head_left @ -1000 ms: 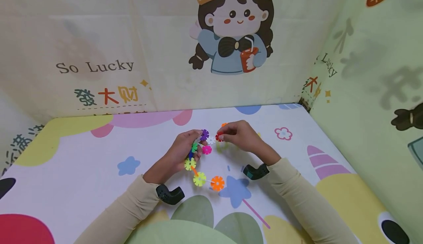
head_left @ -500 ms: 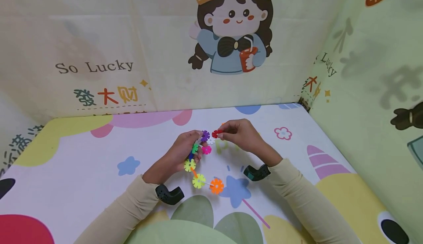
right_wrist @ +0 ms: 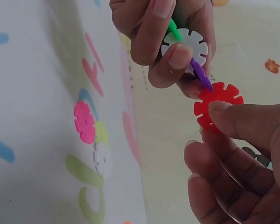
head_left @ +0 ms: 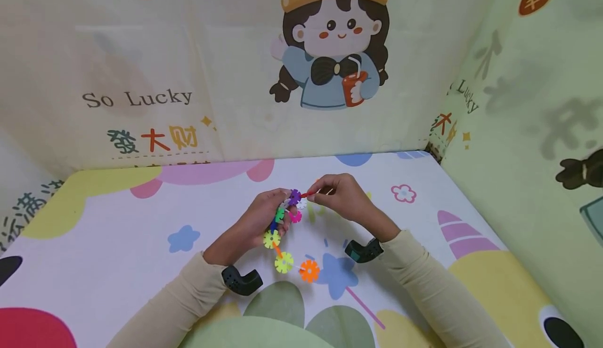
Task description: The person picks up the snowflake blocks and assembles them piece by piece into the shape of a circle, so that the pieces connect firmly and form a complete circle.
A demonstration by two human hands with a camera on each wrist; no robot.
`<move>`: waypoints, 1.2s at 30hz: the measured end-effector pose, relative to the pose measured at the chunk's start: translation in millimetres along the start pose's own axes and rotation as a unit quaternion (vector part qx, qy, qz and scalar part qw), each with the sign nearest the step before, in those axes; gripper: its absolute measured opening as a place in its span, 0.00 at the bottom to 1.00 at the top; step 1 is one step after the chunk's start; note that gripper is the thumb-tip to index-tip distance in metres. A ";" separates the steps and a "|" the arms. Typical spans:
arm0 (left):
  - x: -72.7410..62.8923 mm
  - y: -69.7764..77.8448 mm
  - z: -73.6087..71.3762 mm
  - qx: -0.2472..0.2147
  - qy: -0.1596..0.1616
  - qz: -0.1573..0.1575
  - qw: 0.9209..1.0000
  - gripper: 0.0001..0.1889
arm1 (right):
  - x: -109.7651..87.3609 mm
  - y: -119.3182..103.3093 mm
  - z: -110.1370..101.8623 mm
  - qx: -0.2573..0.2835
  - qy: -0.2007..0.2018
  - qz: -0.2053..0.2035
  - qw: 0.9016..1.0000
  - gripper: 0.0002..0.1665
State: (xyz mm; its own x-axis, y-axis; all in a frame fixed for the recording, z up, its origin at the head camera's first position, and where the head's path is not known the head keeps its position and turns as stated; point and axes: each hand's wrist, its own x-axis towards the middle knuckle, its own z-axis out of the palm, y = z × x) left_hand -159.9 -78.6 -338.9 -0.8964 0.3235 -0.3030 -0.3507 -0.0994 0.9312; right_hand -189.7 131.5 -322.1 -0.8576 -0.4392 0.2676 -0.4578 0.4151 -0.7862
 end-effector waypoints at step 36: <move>-1.1 0.2 -2.3 0.062 0.005 0.045 0.997 0.14 | -2.2 -14.0 12.3 -0.062 0.022 -0.069 0.995 0.04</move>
State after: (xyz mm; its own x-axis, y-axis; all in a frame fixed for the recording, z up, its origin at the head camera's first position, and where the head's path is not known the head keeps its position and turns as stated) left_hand -159.6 -81.1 -338.9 -0.9255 0.3099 -0.2178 -0.2323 -0.0101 0.9726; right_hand -178.5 116.8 -318.5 -0.7929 -0.4645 0.3943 -0.5948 0.4496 -0.6664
